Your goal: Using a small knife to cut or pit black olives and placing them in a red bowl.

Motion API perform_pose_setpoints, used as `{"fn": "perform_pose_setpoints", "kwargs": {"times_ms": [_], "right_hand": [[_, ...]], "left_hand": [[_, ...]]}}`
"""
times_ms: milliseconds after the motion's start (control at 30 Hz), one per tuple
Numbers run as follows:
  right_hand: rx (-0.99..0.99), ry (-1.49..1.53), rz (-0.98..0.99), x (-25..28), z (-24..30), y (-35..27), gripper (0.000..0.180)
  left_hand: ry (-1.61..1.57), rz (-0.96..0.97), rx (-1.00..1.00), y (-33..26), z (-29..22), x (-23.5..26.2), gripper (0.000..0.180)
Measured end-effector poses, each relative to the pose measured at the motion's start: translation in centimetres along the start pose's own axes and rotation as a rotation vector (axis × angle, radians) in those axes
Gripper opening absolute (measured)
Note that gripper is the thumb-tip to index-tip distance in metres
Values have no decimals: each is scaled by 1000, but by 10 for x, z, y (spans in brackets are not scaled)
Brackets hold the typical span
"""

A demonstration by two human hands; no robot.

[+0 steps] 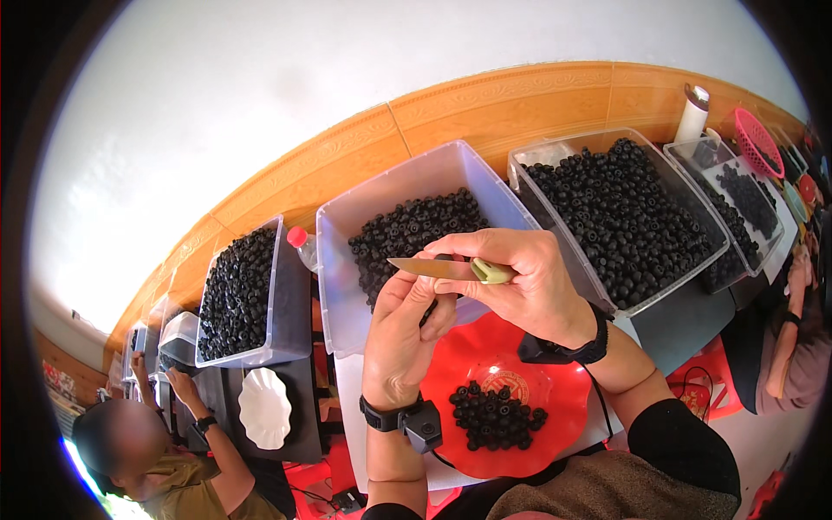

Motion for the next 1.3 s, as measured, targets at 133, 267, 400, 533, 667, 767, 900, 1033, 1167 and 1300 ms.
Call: {"fn": "perform_pose_setpoints", "kwargs": {"times_ms": [133, 267, 400, 533, 667, 767, 900, 1033, 1167, 1300], "right_hand": [[-11, 45, -9, 1, -1, -2, 25], [43, -30, -51, 3, 1, -4, 31], [99, -143, -75, 3, 3, -6, 38], [208, -175, -118, 2, 9, -9, 40], [205, -223, -17, -5, 16, -9, 30], [224, -184, 8, -8, 13, -9, 23], [76, -35, -76, 6, 0, -9, 28], [-76, 22, -49, 6, -6, -2, 35], [60, 9, -45, 3, -2, 0, 34], [37, 72, 2, 2, -3, -1, 30]], "left_hand": [[-61, 55, 56, 4, 9, 1, 17], [-171, 78, 62, 4, 6, -4, 19], [-119, 22, 34, 5, 4, 1, 21], [-163, 124, 6, 6, 0, -6, 23], [-194, -27, -9, 6, -2, -2, 24], [-160, -70, -56, 6, -7, 5, 23], [-123, 9, -124, 3, -16, 7, 20], [-65, -32, -133, 1, -18, 10, 17], [29, 19, -98, 5, -11, 1, 17], [44, 52, -65, 4, -6, 0, 18]]}}
Point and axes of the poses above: each hand's wrist, its own y-axis towards the middle knuckle, its own x-axis out of the back of the hand, z = x × y, the point moved 10 cm from there along y, towards the middle knuckle, and after that the axes turned 6 degrees about x, right-handed, at the moved point
